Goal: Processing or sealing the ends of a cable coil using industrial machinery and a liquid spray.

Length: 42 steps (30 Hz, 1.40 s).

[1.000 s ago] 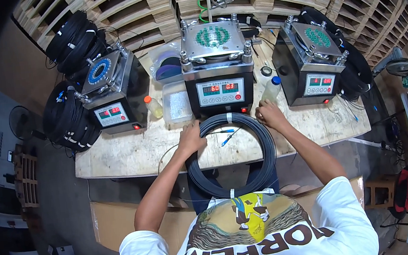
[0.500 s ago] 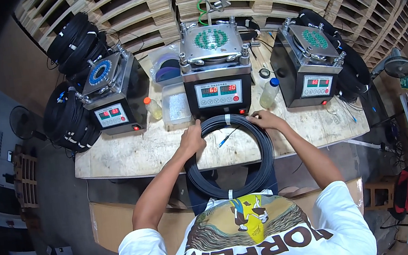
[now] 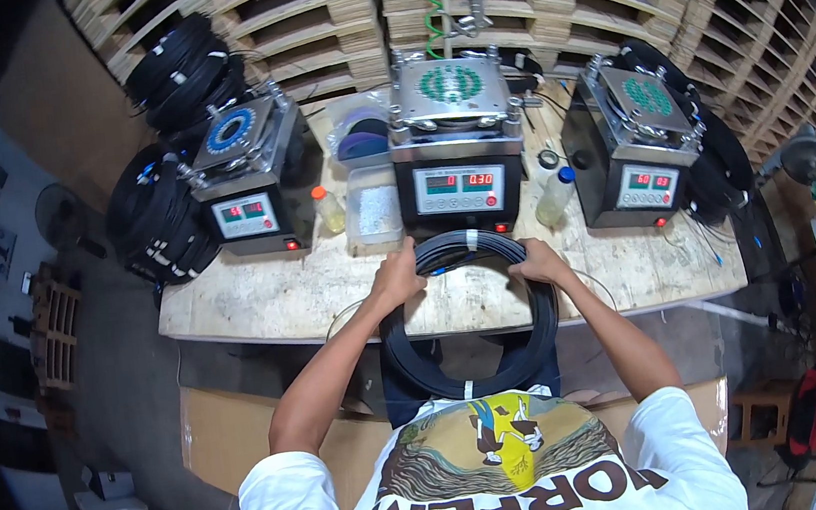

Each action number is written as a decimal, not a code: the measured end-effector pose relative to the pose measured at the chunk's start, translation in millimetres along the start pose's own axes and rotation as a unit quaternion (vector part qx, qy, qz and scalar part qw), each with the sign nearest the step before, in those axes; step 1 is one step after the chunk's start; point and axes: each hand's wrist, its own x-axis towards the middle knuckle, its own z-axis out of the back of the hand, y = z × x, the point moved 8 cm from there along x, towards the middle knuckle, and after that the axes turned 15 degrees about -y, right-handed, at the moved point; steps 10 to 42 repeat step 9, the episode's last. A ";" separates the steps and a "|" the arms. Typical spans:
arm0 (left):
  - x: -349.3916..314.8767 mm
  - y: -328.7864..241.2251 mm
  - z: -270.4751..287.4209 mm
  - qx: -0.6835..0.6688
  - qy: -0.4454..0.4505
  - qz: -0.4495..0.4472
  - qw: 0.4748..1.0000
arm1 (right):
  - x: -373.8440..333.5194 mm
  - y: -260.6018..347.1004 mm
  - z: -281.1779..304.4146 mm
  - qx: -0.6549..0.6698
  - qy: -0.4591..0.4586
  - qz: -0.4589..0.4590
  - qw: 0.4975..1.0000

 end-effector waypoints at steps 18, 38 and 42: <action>-37.3 26.4 56.2 -0.236 0.076 0.120 0.961 | -15.1 85.4 35.7 0.054 -0.041 0.113 0.991; -37.3 26.4 56.2 -0.236 0.076 0.120 0.961 | -15.1 85.4 35.7 0.054 -0.041 0.113 0.991; -37.3 26.4 56.2 -0.236 0.076 0.120 0.961 | -15.1 85.4 35.7 0.054 -0.041 0.113 0.991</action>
